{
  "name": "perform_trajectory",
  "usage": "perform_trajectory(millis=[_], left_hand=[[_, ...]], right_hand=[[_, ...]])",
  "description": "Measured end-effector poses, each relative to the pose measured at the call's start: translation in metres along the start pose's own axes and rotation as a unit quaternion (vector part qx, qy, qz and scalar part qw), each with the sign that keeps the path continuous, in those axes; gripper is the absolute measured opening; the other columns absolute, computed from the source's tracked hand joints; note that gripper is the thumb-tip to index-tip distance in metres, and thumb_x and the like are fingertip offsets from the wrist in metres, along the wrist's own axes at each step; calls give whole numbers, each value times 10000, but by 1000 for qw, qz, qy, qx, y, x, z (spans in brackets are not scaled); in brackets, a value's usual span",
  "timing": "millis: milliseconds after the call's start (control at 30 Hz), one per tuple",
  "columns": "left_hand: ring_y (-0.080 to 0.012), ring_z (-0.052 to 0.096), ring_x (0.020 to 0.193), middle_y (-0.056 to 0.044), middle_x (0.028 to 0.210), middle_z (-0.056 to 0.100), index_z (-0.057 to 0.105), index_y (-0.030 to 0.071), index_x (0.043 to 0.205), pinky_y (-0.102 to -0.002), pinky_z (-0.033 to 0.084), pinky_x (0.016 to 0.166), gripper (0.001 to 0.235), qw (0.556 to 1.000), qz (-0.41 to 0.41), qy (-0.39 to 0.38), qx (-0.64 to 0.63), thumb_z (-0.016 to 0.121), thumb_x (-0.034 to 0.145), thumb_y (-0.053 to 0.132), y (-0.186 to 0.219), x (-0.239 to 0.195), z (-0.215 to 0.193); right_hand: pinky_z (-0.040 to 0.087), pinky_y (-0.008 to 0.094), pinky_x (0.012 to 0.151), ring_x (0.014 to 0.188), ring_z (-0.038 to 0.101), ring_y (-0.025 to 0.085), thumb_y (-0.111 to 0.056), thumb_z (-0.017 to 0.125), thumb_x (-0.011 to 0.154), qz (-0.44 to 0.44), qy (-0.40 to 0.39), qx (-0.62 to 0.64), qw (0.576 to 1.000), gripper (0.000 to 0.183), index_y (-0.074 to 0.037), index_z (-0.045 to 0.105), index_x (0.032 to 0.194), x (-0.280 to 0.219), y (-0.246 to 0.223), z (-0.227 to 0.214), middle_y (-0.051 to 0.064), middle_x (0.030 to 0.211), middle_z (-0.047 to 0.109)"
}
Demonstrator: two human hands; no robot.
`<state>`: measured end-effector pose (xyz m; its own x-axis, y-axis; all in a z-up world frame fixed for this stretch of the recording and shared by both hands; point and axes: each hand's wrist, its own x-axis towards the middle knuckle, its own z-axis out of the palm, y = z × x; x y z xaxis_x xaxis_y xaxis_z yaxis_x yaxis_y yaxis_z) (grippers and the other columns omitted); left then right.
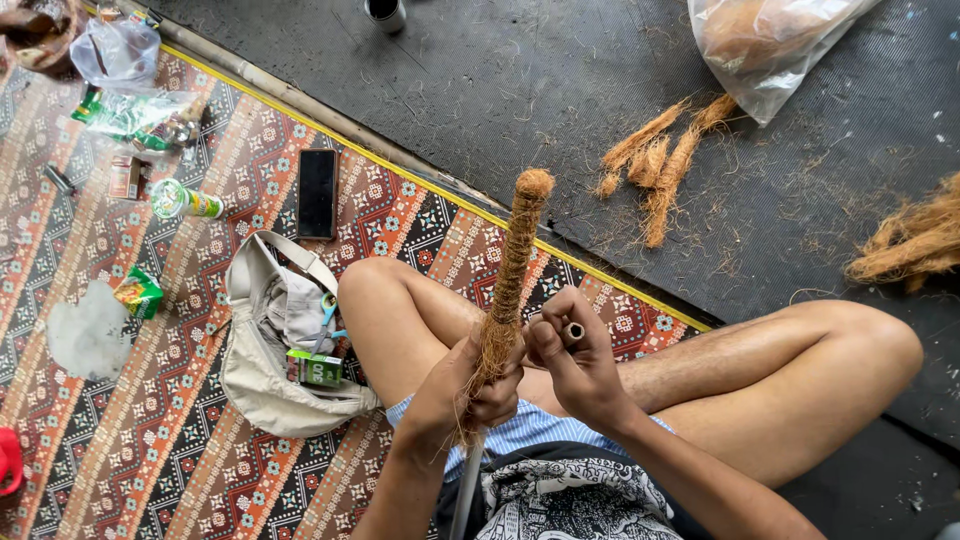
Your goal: The person sits on a mat and wraps brown fibrous material around a white cylindrical rod. They repeatedly pull strands from a nearby pile, wrap them tightly around the rod, and use a white stick to press and secure the layers.
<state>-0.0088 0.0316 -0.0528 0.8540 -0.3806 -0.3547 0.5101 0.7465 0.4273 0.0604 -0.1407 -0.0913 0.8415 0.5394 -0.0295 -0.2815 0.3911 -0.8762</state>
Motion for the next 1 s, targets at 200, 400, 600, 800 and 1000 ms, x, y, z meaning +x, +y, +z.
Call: perform_trajectory(millis=[200, 400, 600, 800, 1000], left_hand=[[-92, 366, 563, 19, 703, 421, 570, 51, 1212, -265, 311, 504, 472, 953, 92, 62, 281, 414, 1134, 490, 3, 25, 7], [-382, 694, 665, -134, 723, 700, 639, 169, 1140, -514, 502, 552, 281, 629, 51, 181, 754, 554, 1025, 410, 11, 35, 36], [-341, 703, 631, -109, 745, 700, 555, 103, 1050, -485, 506, 481, 272, 567, 117, 74, 812, 562, 984, 367, 1, 43, 54], [-274, 694, 573, -82, 737, 686, 570, 121, 1125, -432, 508, 459, 223, 548, 90, 19, 832, 567, 1009, 311, -10, 35, 61], [-264, 696, 578, -79, 772, 675, 578, 81, 1251, -416, 492, 417, 338, 543, 167, -19, 823, 585, 983, 288, -9, 17, 73]], right_hand=[[315, 268, 487, 549, 399, 62, -51, 663, 990, -55, -10, -319, 946, 153, -51, 551, 887, 7, -29, -16, 12, 665, 461], [454, 352, 485, 513, 581, 194, 17, 691, 840, -8, -87, -482, 872, 144, -55, 583, 903, -2, -78, -24, 83, 619, 563], [494, 450, 550, 650, 683, 330, -46, 684, 818, -21, -182, -582, 792, 200, -62, 559, 973, -4, -122, -17, 114, 735, 684], [461, 489, 545, 639, 672, 354, -152, 751, 800, 102, -298, -584, 748, 221, -108, 562, 904, 26, -160, -22, 97, 669, 690], [460, 431, 543, 605, 590, 338, -163, 832, 750, 174, -343, -484, 786, 346, -63, 509, 824, 49, -182, -15, 105, 639, 620]])
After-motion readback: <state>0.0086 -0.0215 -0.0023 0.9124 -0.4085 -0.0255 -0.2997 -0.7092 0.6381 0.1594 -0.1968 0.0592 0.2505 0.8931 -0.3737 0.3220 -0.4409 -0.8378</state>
